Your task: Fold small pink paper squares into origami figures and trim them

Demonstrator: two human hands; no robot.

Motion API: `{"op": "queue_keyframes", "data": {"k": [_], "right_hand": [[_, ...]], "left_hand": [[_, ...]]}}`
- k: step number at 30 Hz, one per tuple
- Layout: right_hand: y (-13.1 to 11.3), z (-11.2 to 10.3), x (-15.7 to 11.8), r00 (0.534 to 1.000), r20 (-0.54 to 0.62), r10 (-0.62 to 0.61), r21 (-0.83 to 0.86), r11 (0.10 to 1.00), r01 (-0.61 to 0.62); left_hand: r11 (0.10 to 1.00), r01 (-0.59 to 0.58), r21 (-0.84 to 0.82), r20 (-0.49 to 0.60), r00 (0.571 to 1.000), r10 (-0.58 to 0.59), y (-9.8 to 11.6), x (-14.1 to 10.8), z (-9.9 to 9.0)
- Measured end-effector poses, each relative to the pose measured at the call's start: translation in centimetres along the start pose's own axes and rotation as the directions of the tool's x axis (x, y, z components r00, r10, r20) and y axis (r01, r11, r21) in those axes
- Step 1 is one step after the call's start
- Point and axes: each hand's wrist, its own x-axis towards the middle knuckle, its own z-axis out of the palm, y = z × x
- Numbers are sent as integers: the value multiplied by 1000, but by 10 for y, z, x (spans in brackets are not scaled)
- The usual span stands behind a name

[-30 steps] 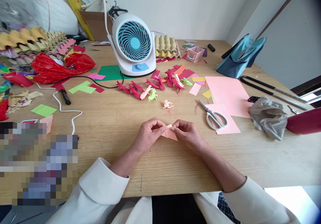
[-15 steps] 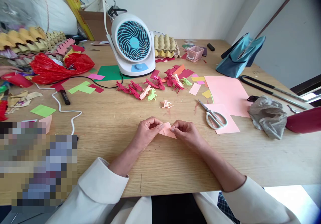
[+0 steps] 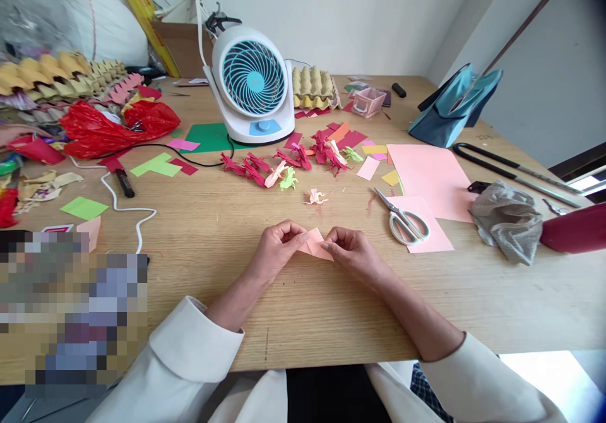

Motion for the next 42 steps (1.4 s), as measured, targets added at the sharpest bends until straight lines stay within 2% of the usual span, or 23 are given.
{"op": "queue_keyframes", "data": {"k": [10, 16, 22, 26, 31, 42], "right_hand": [[1, -6, -2, 999, 46, 0, -63, 998, 3], [1, -6, -1, 999, 33, 23, -119, 993, -19], [0, -7, -2, 997, 76, 12, -123, 992, -2], [-4, -8, -3, 996, 81, 22, -199, 980, -5], [-9, -6, -5, 999, 49, -15, -329, 944, 31], [-8, -8, -6, 996, 75, -50, -349, 934, 73]], "left_hand": [[1000, 5, -24, 12, 1000, -4, 1, 1, -1], [1000, -11, -27, -3, 1000, 11, 0, 1, -1], [1000, 14, -14, -34, 999, -14, 1, 1, -1], [1000, 31, -4, -33, 999, -31, 3, 1, -1], [999, 36, -12, -51, 998, -36, 4, 1, -1], [999, 50, -2, -49, 998, -50, 5, 2, -4]]}}
